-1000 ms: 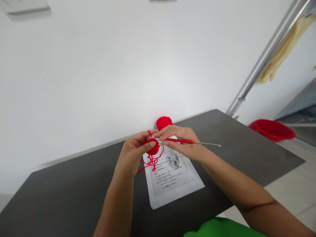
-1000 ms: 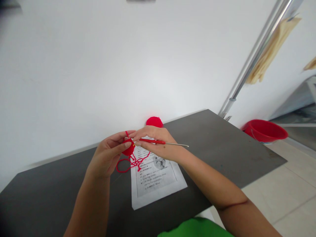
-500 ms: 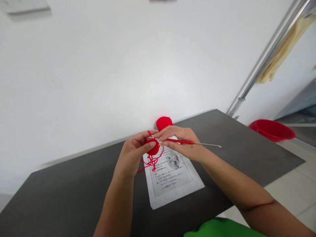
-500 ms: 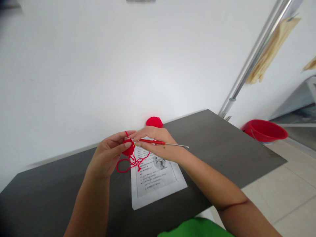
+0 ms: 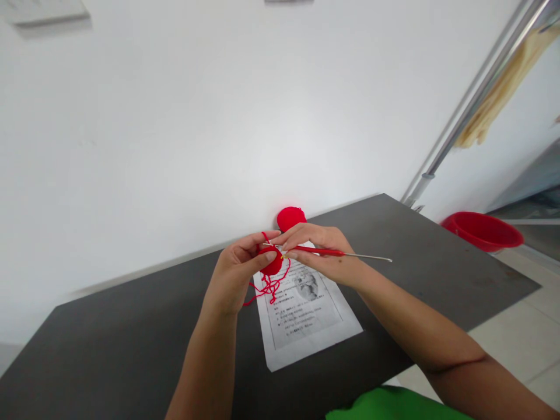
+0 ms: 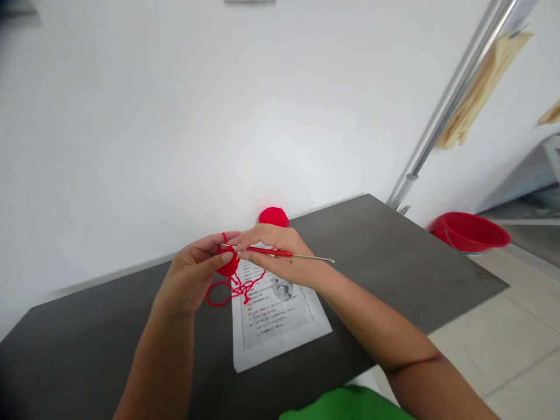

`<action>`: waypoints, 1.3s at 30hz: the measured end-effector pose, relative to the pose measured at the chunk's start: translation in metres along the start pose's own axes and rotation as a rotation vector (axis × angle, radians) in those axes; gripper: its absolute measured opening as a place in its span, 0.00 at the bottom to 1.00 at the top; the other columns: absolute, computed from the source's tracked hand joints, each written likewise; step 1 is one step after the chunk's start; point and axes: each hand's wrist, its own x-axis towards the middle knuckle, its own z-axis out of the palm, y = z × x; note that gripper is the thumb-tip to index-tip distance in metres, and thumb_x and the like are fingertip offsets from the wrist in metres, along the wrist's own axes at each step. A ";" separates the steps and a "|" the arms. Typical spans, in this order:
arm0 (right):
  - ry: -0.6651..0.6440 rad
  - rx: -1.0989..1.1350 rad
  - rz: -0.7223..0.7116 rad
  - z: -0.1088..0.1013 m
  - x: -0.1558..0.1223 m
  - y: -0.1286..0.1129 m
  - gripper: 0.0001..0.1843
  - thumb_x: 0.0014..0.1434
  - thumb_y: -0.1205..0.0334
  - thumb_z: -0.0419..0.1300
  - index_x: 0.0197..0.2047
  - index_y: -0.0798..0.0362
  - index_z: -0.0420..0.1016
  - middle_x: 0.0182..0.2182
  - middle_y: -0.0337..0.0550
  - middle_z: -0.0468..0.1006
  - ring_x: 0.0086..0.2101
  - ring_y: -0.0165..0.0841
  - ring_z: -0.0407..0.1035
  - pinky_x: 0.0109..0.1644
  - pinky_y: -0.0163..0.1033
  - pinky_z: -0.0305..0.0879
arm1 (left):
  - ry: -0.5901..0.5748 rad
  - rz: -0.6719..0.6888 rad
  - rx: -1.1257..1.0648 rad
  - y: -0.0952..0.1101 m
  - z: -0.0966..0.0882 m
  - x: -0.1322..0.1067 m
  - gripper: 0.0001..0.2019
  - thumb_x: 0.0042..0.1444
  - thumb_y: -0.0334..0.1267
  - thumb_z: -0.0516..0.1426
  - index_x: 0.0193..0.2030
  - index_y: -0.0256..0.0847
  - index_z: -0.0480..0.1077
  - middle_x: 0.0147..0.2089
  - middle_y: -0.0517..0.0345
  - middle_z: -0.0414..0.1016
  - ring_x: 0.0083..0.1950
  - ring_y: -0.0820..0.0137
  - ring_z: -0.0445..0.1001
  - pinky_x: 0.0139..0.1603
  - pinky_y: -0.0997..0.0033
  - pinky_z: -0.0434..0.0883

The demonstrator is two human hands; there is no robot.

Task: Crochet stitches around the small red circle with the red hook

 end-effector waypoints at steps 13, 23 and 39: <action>0.016 0.015 -0.044 0.001 0.000 0.000 0.03 0.63 0.68 0.65 0.41 0.54 0.80 0.42 0.48 0.86 0.45 0.33 0.80 0.51 0.39 0.77 | -0.021 0.005 -0.013 0.000 0.000 0.001 0.15 0.42 0.33 0.72 0.39 0.42 0.85 0.30 0.55 0.85 0.28 0.76 0.76 0.32 0.80 0.71; 0.049 0.155 -0.054 0.006 0.000 0.000 0.06 0.62 0.70 0.66 0.42 0.52 0.82 0.41 0.45 0.86 0.44 0.33 0.82 0.50 0.37 0.78 | 0.056 0.039 -0.010 0.002 0.000 -0.010 0.12 0.46 0.32 0.70 0.40 0.44 0.84 0.32 0.57 0.85 0.32 0.72 0.80 0.38 0.75 0.75; 0.104 0.169 -0.113 0.010 0.001 -0.005 0.06 0.62 0.68 0.67 0.42 0.51 0.83 0.38 0.46 0.86 0.41 0.35 0.81 0.46 0.41 0.79 | 0.103 0.080 0.003 0.011 0.003 -0.020 0.13 0.44 0.31 0.69 0.39 0.42 0.85 0.26 0.62 0.75 0.27 0.77 0.71 0.30 0.79 0.68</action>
